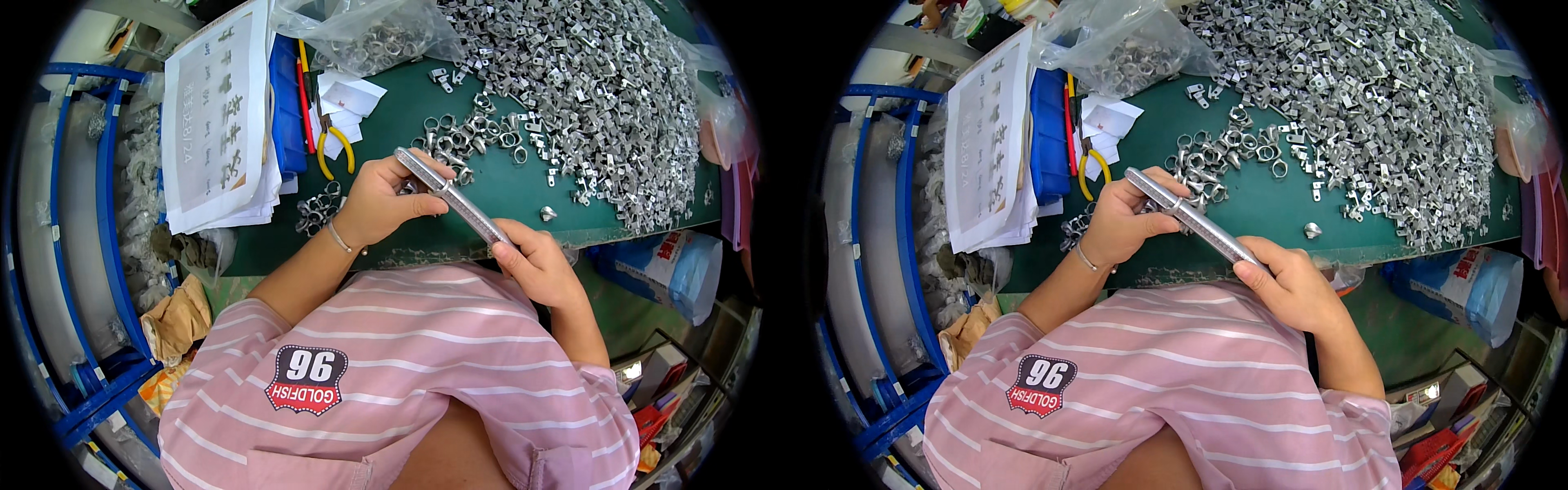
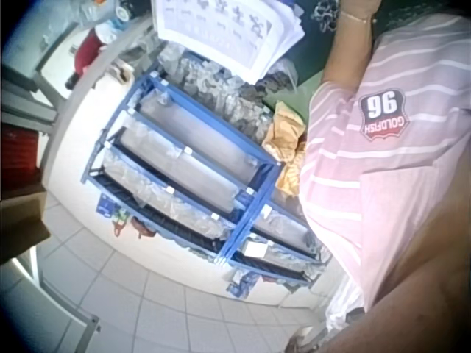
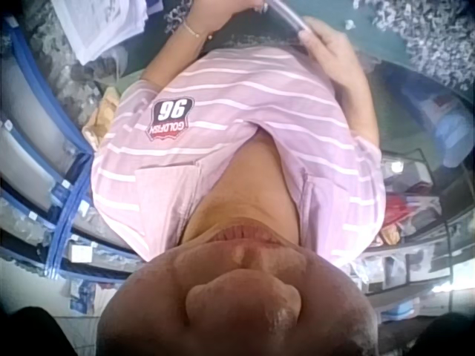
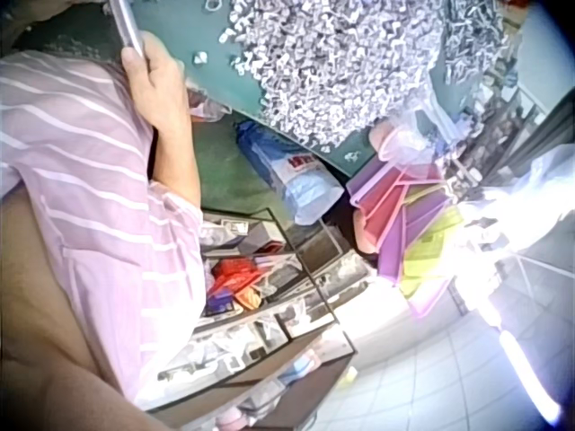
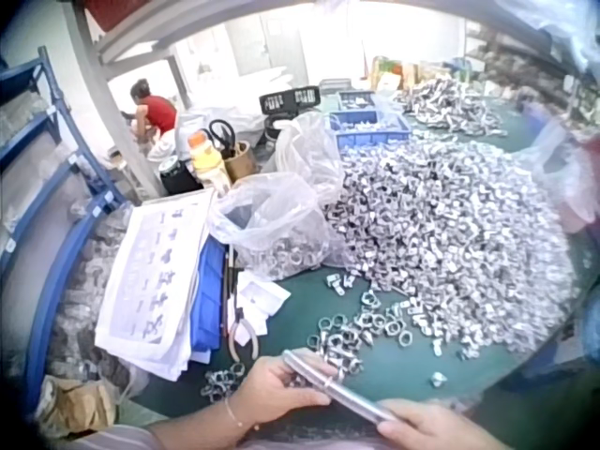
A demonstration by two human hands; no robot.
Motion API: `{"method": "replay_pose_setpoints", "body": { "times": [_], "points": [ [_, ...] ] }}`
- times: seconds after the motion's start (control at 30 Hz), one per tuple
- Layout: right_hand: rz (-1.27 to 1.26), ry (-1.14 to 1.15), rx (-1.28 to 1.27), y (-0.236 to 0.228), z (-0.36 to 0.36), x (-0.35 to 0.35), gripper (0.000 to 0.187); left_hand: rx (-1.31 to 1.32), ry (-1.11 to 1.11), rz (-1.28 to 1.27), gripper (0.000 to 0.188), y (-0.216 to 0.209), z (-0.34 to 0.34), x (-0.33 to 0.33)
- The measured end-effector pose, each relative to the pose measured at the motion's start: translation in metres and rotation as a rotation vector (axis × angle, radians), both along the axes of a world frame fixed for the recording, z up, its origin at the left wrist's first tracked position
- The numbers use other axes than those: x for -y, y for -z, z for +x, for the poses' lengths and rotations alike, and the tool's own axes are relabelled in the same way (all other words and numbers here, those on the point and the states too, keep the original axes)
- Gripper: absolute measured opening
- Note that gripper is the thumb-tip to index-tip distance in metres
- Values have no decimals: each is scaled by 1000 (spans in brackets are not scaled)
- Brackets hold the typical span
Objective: The person repeatedly picks up small silver metal parts from a large pile on a green workbench. Using a metal file, they smooth the edges of each part before placing it into a separate pile. The process is continuous and repetitive throughout the clip.
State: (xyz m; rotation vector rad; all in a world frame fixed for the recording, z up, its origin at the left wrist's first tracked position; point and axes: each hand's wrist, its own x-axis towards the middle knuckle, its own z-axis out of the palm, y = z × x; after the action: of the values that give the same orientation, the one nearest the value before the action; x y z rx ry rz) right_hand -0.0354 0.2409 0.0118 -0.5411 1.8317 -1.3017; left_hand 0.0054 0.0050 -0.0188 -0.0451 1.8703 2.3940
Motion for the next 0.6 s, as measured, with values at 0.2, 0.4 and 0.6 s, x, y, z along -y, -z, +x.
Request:
{"method": "replay_pose_setpoints", "body": {
  "times": [0.2,0.4,0.6],
  "points": [
    [-25,-6,-27,4,2,-4,29,-14,73,-104,30,-6,0,2],
    [-61,141,6,2,7,-4,28,-70,-232,592,19,-37,-35,25],
    [-76,191,31,5,7,-9,30,-547,-964,142,10,-96,-98,59]
  ]
}}
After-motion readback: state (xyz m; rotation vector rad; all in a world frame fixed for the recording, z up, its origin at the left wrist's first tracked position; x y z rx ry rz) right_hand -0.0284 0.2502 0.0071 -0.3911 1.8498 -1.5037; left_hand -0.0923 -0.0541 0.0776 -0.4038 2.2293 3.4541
